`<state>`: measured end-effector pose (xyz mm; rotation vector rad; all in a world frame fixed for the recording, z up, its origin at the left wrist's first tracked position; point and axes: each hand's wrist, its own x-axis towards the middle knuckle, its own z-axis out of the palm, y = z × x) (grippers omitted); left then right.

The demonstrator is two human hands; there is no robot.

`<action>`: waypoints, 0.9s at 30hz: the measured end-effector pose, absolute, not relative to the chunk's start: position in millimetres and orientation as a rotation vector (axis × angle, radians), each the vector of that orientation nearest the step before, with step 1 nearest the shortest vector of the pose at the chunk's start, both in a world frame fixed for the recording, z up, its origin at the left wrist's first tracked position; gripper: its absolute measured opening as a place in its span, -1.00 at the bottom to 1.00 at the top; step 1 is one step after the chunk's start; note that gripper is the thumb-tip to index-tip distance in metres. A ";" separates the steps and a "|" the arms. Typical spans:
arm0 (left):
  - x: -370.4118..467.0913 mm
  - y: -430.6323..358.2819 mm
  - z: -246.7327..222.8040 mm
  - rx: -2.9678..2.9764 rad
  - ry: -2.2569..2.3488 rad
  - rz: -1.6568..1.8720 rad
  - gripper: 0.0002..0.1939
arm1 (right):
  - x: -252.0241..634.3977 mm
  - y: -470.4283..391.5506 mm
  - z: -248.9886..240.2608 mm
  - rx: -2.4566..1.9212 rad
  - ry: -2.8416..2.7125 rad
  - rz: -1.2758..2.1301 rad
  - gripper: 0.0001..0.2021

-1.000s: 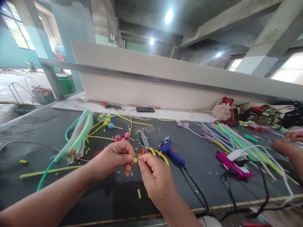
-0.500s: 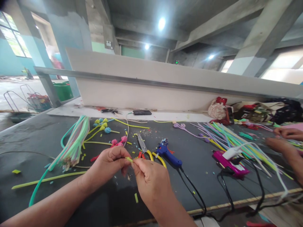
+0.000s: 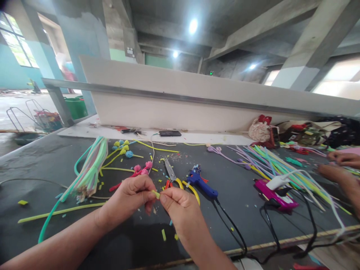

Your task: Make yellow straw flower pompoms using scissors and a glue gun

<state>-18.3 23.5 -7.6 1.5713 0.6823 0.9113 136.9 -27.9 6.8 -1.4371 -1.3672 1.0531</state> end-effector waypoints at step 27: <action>-139.8 -26.2 80.5 1.720 0.889 1.278 -0.85 | 189.2 -14.3 27.5 -0.716 -0.840 1.524 -0.85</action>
